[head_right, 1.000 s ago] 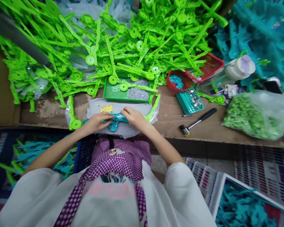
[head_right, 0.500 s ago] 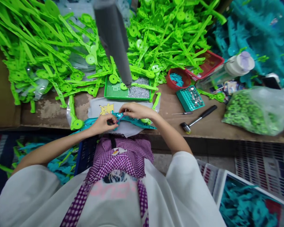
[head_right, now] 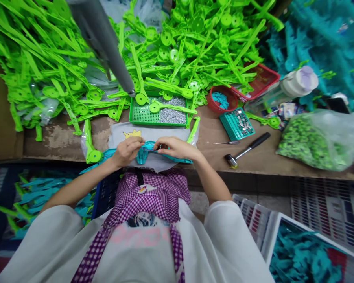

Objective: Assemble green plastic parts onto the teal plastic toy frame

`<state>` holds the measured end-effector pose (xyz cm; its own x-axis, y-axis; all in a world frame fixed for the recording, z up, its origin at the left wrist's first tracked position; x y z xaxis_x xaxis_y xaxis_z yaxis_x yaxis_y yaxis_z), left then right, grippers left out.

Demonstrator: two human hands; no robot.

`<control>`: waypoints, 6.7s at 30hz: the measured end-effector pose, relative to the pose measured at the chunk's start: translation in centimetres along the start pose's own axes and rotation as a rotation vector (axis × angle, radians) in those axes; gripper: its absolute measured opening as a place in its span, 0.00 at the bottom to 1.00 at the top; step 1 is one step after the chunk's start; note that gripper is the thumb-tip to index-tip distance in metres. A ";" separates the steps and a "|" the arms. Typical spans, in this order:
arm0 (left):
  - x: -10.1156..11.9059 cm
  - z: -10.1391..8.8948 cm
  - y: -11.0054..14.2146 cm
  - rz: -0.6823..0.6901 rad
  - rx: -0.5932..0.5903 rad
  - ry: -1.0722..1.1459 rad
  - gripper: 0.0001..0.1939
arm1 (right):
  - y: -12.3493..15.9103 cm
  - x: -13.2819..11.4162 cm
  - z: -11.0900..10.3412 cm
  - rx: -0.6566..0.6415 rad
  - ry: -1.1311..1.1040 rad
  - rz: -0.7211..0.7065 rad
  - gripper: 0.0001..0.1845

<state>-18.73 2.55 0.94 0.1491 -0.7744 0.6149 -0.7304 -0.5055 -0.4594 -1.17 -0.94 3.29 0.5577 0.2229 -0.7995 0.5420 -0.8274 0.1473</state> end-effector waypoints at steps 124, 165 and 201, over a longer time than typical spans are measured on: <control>-0.1 2.3 4.4 -0.437 0.297 -0.101 0.07 | -7.0 2.9 2.6 0.038 0.503 -0.174 0.18; -2.1 1.4 3.6 -0.542 0.383 -0.144 0.12 | -5.3 1.8 3.5 0.362 0.463 -0.019 0.08; -2.3 1.7 3.8 -0.639 0.213 -0.069 0.06 | -6.3 1.4 4.9 0.303 0.610 0.092 0.14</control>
<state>-20.69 1.80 -3.27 0.5552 -0.3168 0.7690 -0.3378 -0.9308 -0.1396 -6.84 2.07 -1.63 0.8955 0.3213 -0.3080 0.3247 -0.9449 -0.0416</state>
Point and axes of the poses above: each hand's wrist, its own y-axis away from the middle knuckle, its own z-axis out of the palm, x = y × z, the point moved 6 cm from there along -y, towards the middle knuckle, and after that the axes turned 7 degrees about y, right-handed, at the moved point
